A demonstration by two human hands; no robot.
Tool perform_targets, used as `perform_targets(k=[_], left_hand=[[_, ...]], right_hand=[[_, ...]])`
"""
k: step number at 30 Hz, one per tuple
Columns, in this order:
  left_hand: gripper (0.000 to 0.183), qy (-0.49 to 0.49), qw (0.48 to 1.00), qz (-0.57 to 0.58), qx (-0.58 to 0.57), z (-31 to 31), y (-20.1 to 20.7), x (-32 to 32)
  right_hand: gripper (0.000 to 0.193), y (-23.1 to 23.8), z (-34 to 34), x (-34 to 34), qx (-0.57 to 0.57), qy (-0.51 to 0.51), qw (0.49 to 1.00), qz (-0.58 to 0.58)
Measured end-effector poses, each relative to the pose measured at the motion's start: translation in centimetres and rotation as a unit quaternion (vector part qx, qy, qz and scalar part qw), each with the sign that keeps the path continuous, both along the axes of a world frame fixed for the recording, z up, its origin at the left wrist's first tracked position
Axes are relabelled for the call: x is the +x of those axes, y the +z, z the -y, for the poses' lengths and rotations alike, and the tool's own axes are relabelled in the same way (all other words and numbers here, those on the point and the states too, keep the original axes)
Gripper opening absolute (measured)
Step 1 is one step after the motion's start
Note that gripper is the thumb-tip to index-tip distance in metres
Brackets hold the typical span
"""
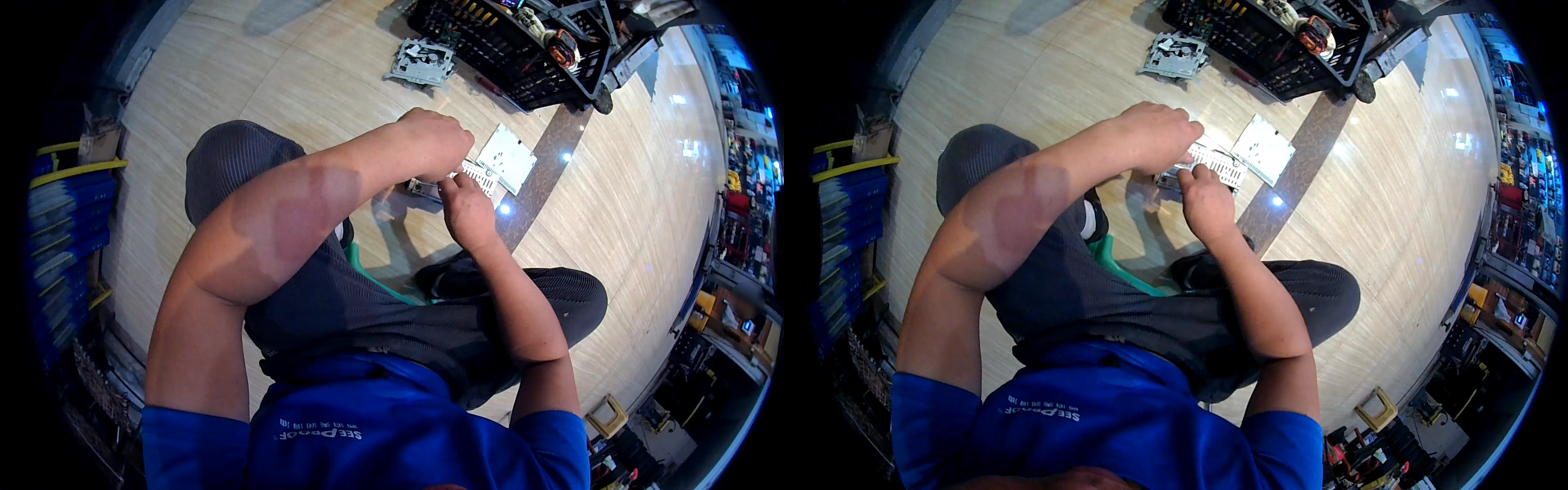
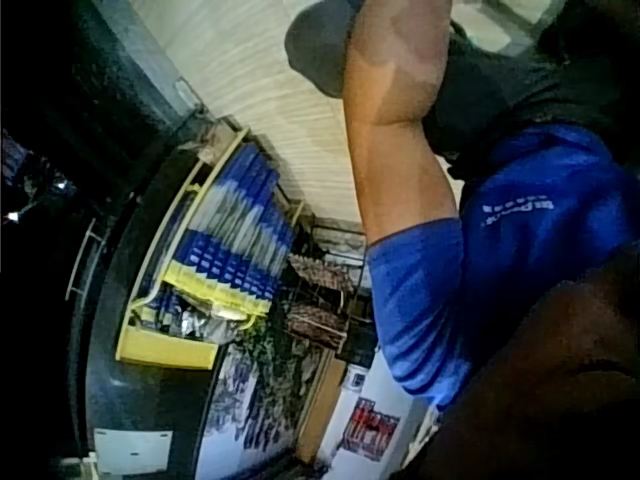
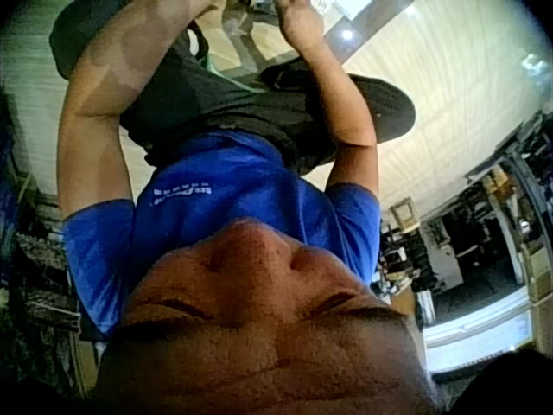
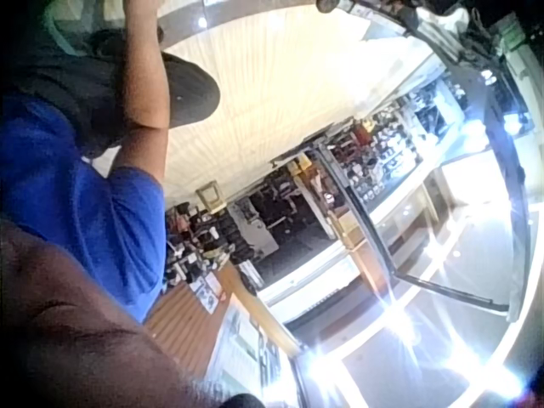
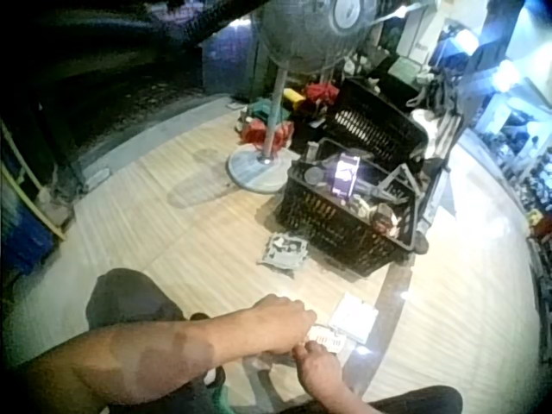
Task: The person manipulates an electronic component using a small tool by hand, inserting a thin wire into a connector on a circuit board.
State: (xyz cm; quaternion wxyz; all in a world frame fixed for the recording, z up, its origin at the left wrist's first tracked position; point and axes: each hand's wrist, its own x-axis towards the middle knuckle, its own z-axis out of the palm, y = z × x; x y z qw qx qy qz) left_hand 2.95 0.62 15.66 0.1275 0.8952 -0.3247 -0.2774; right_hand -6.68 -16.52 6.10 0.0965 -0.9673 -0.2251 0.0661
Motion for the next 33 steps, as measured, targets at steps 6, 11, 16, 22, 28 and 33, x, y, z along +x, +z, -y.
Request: perform_targets(k=[6,11,16,22,28,33], left_hand=[[0.035,0.0,1.0,0.005,-0.003,-0.07,-0.3,-0.03],[0.035,0.003,1.0,0.004,-0.003,-0.06,-0.33,-0.1],[0.035,0.004,1.0,-0.003,-0.002,0.04,-0.16,-0.17],[0.035,0.008,1.0,-0.007,-0.002,0.03,-0.14,-0.23],[0.034,0.007,1.0,-0.008,0.0,0.13,-0.26,-0.17],[0.034,0.001,1.0,0.016,-0.009,-0.02,-0.42,-0.26]], right_hand=[[0.012,0.19,-0.28,-0.14,-0.02,0.035,0.999,0.034],[0.011,0.3,-0.23,-0.12,-0.043,0.025,0.999,0.017],[0.009,0.22,-0.2,-0.2,-0.048,-0.01,0.999,-0.019],[0.019,-0.17,-0.04,-0.11,-0.046,-0.022,0.998,-0.042],[0.017,0.05,0.0,-0.02,-0.065,-0.023,0.994,-0.081],[0.016,0.15,0.21,0.07,-0.044,-0.039,0.994,-0.091]])
